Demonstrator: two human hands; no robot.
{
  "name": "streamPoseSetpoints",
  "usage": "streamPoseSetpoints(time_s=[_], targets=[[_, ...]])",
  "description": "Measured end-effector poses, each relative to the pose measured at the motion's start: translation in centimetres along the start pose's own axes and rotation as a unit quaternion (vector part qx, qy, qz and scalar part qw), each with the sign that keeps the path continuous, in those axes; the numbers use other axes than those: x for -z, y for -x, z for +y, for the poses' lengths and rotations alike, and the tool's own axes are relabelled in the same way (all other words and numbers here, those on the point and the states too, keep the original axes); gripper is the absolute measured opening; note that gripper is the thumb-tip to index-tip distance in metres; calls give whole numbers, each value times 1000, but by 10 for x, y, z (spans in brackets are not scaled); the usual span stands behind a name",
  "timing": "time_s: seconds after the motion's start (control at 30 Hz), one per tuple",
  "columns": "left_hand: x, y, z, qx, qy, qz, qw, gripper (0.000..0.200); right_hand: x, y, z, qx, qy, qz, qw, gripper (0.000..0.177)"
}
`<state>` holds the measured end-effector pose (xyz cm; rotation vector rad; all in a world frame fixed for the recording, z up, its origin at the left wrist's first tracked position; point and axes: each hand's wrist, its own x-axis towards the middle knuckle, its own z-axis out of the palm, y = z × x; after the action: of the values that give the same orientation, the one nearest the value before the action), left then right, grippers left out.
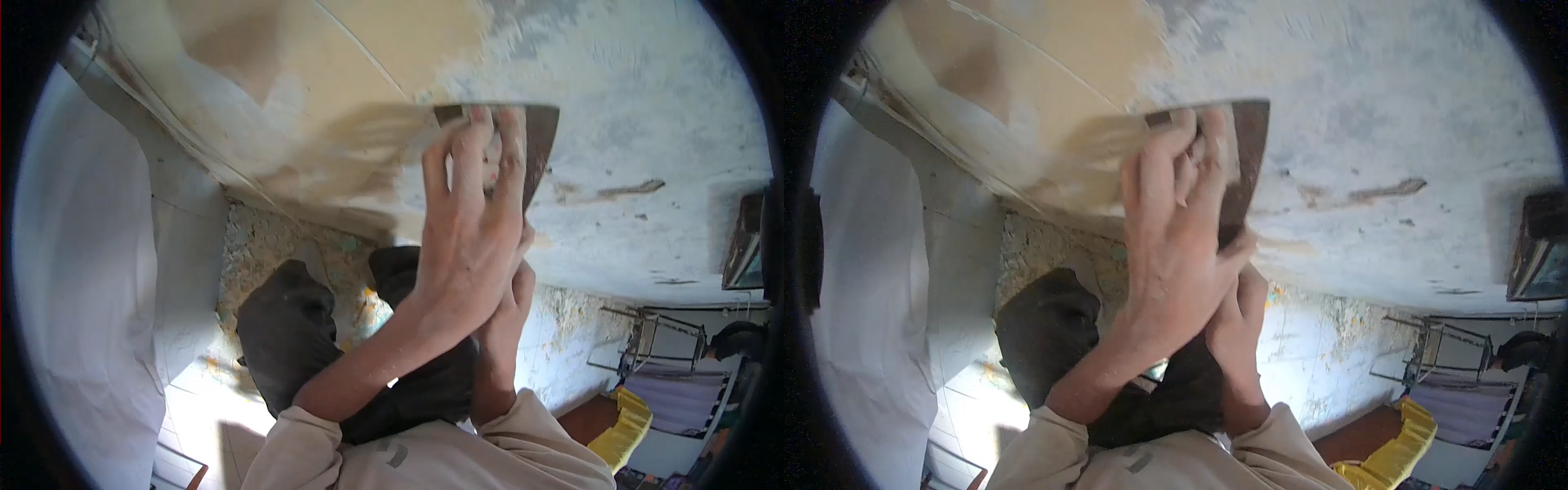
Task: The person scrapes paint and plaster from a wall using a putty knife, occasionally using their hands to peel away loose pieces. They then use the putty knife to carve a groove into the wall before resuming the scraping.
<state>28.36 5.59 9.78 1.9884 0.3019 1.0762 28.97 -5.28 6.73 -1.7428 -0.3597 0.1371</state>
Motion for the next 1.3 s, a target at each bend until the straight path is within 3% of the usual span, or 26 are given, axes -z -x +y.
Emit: streamPoseSetpoints(time_s=[0.1,0.2,0.3,0.37,0.47,0.53,0.63,0.73,0.8,0.97,1.1,1.2,1.3], targets=[[0,0,2,-1,-14,7,1000,99,8,4,-5,-59,-11,-28,998,34],[-6,1,2,-9,-63,25,998,97,-3,-6,-3,18,-26,-35,999,28],[18,-16,-6,20,-70,89,993,90,-9,-26,-1,82,19,-129,988,24],[32,-26,-4,15,-103,104,989,87,-25,-44,-33,62,30,-234,970,22],[29,-20,-2,-29,-139,87,986,82,-15,-30,11,108,-27,-170,979,19],[11,-9,4,-37,-108,38,993,81,12,-15,18,-20,-70,-140,987,21],[-9,5,3,-45,-49,-14,998,86,44,-10,55,-61,-86,-153,983,26],[-10,12,8,-32,-59,-53,996,97,29,1,48,-42,-79,-54,995,31],[-8,12,9,-5,-66,-44,997,101,19,1,28,4,-10,-57,998,29],[0,12,3,-1,-121,-56,991,108,4,-3,27,56,-1,-80,995,31],[9,3,4,4,-101,-23,995,108,6,-5,25,61,-10,-128,990,29],[3,12,3,-22,-82,-45,995,106,15,9,27,-22,9,-117,993,40],[6,11,2,-4,-57,-57,997,108,14,8,34,11,15,-123,992,35]])
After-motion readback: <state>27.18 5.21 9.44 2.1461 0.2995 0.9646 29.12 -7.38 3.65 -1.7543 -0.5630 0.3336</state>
